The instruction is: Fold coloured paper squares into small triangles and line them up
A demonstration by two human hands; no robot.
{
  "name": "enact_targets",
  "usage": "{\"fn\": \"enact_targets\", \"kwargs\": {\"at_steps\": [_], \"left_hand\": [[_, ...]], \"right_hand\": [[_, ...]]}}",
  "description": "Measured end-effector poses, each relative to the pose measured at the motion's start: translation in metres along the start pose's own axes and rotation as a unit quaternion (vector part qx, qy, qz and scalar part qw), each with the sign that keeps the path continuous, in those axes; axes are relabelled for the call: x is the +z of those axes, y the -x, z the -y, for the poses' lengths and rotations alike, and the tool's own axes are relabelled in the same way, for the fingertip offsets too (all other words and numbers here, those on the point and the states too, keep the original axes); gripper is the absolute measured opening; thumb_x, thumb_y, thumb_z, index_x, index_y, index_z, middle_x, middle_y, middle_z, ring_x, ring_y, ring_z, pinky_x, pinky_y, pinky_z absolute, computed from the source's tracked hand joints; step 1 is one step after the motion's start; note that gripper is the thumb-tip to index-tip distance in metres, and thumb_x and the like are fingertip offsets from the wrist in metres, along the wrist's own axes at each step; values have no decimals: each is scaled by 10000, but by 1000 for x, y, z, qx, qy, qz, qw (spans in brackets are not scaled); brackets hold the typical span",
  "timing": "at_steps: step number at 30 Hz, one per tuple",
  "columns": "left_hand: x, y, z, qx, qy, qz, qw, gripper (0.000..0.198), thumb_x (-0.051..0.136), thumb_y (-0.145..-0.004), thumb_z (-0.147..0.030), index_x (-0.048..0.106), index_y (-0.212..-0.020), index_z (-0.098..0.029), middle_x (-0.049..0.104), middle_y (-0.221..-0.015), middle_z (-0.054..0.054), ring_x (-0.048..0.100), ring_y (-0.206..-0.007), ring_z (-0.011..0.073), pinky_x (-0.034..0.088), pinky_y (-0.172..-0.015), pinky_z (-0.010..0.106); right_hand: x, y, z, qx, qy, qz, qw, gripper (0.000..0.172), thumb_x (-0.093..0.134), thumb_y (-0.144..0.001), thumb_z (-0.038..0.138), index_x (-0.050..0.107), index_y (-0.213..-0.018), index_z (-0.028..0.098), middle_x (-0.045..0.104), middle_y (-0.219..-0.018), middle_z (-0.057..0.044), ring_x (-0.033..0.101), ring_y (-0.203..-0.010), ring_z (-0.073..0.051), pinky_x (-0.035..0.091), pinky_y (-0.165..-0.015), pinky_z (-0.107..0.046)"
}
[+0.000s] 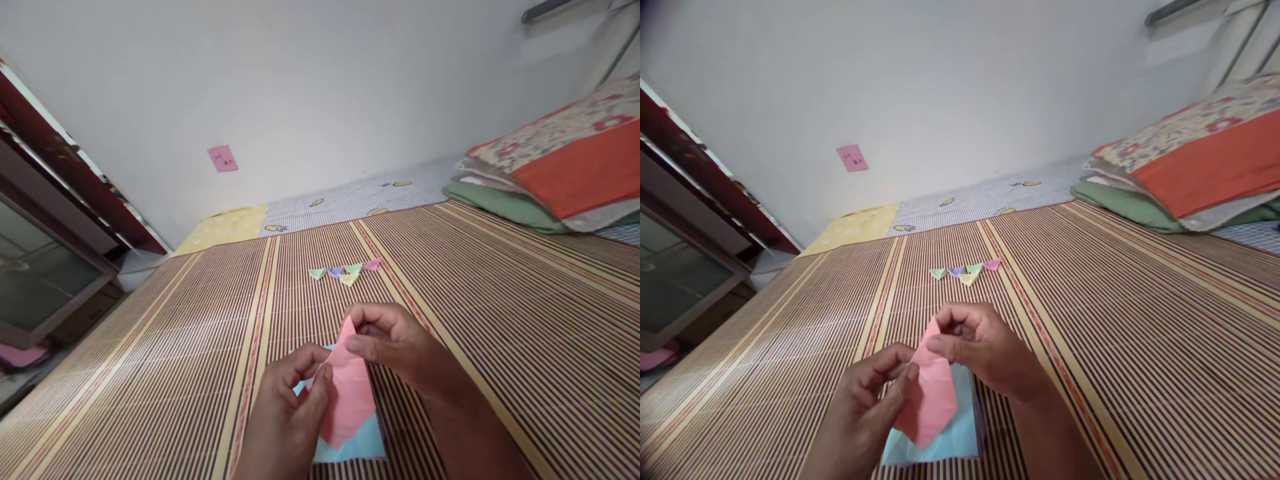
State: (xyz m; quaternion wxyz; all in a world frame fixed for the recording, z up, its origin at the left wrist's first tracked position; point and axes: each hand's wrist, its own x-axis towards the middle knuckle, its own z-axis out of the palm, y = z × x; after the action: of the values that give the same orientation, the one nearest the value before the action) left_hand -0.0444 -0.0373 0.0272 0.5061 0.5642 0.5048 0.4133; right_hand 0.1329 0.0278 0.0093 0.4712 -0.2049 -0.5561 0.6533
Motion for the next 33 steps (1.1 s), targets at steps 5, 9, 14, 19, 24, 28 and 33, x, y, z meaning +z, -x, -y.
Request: {"fn": "enact_targets", "kwargs": {"at_steps": [5, 9, 14, 19, 24, 28, 33], "left_hand": [[-1, 0, -1, 21, -42, 12, 999, 231, 575, -949, -305, 733, -839, -179, 556, -675, -3, 453, -582, 115, 368, -517, 219], [0, -1, -4, 37, -70, 16, 997, 225, 583, -934, -273, 743, -804, -184, 548, -654, -6, 456, -602, 121, 374, -530, 215], [7, 2, -6, 18, -43, -10, 999, 213, 616, -893, -267, 755, -745, -202, 512, -616, -10, 444, -550, 123, 383, -486, 212], [4, 0, -3, 30, -79, -13, 996, 249, 593, -899, -259, 729, -698, -201, 525, -594, 1, 443, -533, 123, 350, -472, 218], [-9, -2, 3, 24, -82, -37, 996, 243, 580, -928, -305, 723, -774, -183, 542, -615, 2, 462, -537, 124, 368, -488, 223], [-11, -1, 4, 29, -68, -42, 996, 173, 628, -908, -289, 752, -857, -181, 549, -626, -2, 515, -571, 136, 409, -509, 226], [-8, -2, 1, 46, 27, -145, 988, 194, 721, -869, -319, 735, -1004, -181, 632, -676, 1, 537, -558, 112, 447, -512, 197]], "right_hand": [[-1, 0, -1, -15, -12, -14, 1000, 169, 796, -813, 250, 658, -754, 171, 565, -702, 26, 484, -637, -95, 371, -580, -216], [-3, 0, -4, -34, -6, -33, 999, 178, 790, -793, 238, 636, -726, 179, 545, -673, 37, 442, -602, -94, 336, -546, -222], [-5, 0, -3, -52, 69, -47, 995, 272, 723, -828, 266, 548, -635, 189, 440, -599, 60, 344, -554, -97, 261, -509, -252], [-7, 0, 0, -62, 119, -106, 985, 353, 662, -904, 323, 516, -607, 198, 410, -572, 62, 332, -528, -100, 260, -500, -267], [-5, -2, -7, -10, 93, -7, 996, 243, 712, -863, 396, 668, -762, 180, 582, -679, 13, 494, -605, -120, 379, -567, -257], [5, -3, -13, 30, 105, 20, 994, 208, 764, -817, 310, 659, -708, 167, 547, -666, 28, 464, -614, -108, 352, -555, -237], [7, -4, -17, -16, 89, -65, 994, 208, 771, -836, 312, 667, -729, 167, 572, -672, 25, 492, -609, -108, 377, -547, -232]]}}
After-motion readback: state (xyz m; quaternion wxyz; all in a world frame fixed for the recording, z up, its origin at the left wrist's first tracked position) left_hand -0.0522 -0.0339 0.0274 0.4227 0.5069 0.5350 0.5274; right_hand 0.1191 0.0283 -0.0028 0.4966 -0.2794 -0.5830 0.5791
